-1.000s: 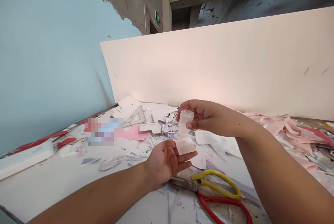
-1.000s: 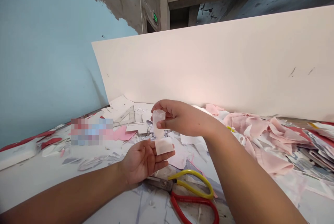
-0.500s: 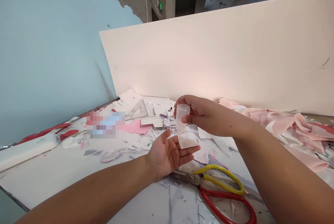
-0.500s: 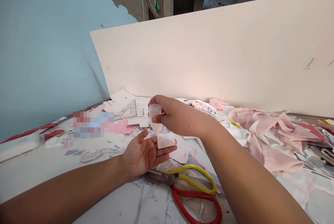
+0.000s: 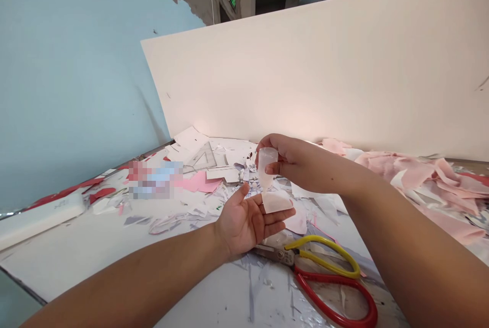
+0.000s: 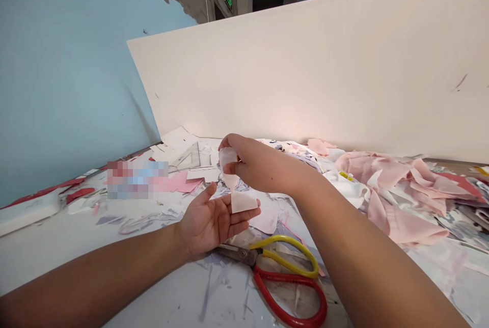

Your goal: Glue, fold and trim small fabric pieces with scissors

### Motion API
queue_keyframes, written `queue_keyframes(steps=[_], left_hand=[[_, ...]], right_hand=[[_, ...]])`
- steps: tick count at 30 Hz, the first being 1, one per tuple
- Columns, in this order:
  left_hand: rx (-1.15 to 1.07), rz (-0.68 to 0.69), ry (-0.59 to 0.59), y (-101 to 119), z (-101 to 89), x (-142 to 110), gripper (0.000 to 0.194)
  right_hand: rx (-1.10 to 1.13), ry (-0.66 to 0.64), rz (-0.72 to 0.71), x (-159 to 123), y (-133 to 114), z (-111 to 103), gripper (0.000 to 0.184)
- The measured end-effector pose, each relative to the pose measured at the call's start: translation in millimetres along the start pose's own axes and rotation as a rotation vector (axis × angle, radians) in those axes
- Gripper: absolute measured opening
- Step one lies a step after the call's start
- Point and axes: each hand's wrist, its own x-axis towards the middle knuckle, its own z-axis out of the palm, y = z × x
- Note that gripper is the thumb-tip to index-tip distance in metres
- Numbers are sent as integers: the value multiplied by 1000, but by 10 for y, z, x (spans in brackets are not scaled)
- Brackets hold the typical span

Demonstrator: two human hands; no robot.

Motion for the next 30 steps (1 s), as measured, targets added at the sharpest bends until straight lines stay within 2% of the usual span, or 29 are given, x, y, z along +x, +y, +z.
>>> queue_keyframes(steps=[30], left_hand=[[1,-15,-26,-7,-36,15,67]], right_hand=[[6,4,16,34,44,21,24]])
